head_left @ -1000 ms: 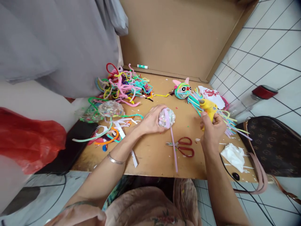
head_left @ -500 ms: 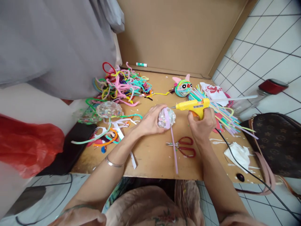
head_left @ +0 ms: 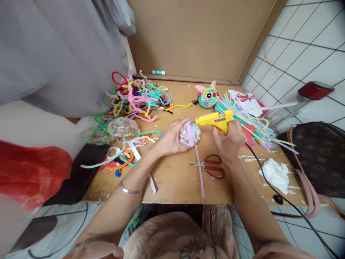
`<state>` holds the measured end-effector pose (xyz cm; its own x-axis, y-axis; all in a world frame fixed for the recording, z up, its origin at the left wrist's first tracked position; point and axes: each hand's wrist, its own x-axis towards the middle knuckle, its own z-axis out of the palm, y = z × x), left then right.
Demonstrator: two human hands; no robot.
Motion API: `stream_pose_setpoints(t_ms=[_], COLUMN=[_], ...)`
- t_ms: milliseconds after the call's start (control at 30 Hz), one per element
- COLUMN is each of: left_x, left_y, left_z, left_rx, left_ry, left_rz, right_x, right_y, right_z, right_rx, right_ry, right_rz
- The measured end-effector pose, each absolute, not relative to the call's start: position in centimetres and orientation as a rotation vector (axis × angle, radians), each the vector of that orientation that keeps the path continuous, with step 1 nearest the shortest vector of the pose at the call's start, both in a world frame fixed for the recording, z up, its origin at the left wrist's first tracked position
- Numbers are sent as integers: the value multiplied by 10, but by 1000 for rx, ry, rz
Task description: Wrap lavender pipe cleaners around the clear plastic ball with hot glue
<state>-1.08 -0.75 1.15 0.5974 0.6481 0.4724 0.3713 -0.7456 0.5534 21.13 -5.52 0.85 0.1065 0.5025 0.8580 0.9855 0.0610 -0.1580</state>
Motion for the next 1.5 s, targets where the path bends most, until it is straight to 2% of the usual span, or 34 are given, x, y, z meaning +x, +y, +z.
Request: stream_pose_setpoints(t_ms=[1500], left_x=[-10], left_y=[-9], left_z=[15], left_rx=[2412], left_ry=[778], left_rz=[952], right_x=[213], right_y=[-60], right_z=[14], right_rx=[-1580], right_ry=[-1525], right_rz=[-602])
